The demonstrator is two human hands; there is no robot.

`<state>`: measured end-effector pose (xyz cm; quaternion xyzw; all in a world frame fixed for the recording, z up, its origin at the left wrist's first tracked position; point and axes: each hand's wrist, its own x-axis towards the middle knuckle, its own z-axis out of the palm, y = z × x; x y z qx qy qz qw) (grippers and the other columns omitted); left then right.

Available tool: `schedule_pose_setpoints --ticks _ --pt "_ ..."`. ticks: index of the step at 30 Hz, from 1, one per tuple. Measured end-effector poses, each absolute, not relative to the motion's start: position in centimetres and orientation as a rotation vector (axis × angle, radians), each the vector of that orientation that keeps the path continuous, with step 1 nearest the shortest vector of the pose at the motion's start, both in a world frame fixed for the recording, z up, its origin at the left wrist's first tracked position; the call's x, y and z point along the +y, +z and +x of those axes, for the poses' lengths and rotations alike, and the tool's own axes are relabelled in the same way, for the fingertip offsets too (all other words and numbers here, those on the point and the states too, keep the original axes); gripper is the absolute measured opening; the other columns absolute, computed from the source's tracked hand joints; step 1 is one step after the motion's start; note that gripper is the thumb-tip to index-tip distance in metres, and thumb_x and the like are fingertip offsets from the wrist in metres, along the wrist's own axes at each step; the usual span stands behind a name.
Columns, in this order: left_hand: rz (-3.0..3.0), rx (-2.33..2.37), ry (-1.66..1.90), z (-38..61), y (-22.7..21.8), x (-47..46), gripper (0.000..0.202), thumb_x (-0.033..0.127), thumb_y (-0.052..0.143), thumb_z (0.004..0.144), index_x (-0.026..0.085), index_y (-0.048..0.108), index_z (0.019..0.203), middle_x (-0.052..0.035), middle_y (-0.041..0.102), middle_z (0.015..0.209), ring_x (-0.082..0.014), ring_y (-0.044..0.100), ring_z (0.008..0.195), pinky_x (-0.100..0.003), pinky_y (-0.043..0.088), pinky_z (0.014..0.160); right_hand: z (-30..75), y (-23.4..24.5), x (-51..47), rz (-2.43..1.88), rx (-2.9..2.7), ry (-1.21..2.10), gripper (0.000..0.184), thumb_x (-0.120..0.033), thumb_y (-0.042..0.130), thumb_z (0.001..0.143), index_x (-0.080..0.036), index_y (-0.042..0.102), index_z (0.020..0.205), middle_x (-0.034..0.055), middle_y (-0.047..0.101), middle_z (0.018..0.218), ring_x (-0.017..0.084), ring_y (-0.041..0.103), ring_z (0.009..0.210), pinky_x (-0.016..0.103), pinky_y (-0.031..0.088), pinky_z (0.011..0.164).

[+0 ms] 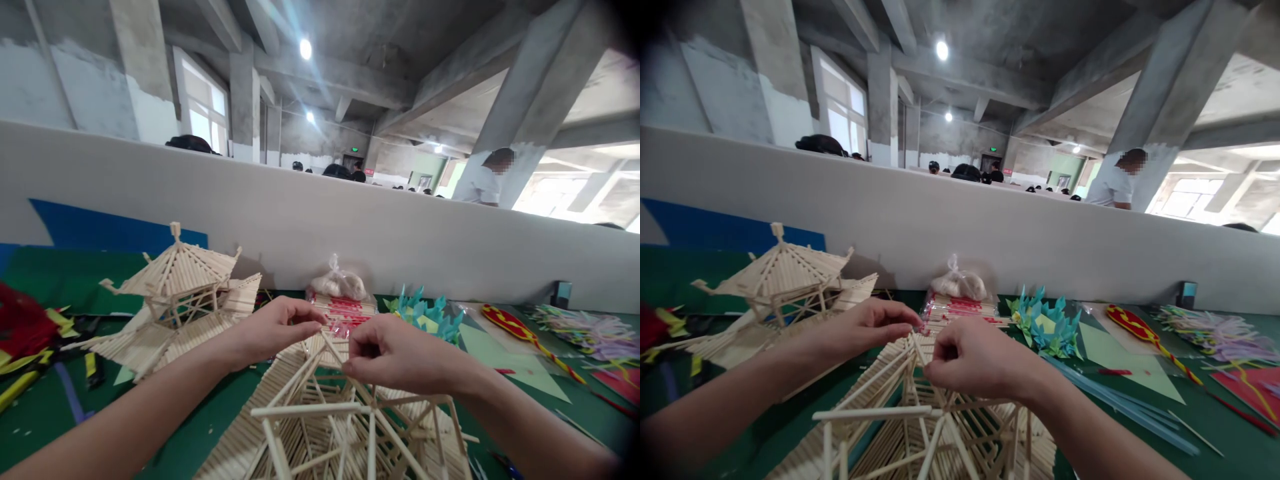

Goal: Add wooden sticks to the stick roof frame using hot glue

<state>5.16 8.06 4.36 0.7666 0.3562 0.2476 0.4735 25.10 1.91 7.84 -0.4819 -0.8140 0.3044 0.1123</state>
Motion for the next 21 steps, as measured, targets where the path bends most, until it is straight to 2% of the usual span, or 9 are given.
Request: schedule_pose_setpoints --ticks 5,11,21 --pt "2.1 0.819 0.525 4.9 5.8 7.8 0.019 0.029 0.056 0.075 0.018 0.067 0.087 -0.0036 0.068 0.086 -0.0179 0.058 0.082 -0.028 0.042 0.074 25.1 7.8 1.9 -1.415 -2.382 0.9 0.016 -0.021 0.05 0.071 -0.018 0.048 0.056 -0.0076 0.033 0.049 0.006 0.029 0.045 0.021 0.021 0.04" --pt "2.281 0.813 0.5 5.0 6.4 8.0 0.02 0.023 0.055 0.075 0.017 0.068 0.088 -0.0046 0.069 0.082 -0.0184 0.059 0.077 -0.028 0.043 0.069 25.2 7.7 2.0 -1.419 -2.388 0.89 0.014 -0.02 0.05 0.07 -0.018 0.049 0.057 -0.0078 0.032 0.05 0.006 0.03 0.046 0.02 0.021 0.041" --pt "2.362 0.79 0.564 5.1 6.3 8.1 0.019 0.022 0.053 0.076 0.019 0.069 0.086 -0.003 0.069 0.078 -0.0158 0.06 0.071 -0.024 0.043 0.064 25.0 8.0 1.9 -1.427 -2.394 0.875 0.014 -0.019 0.05 0.069 -0.018 0.047 0.056 -0.0073 0.033 0.05 0.006 0.032 0.046 0.019 0.021 0.041"
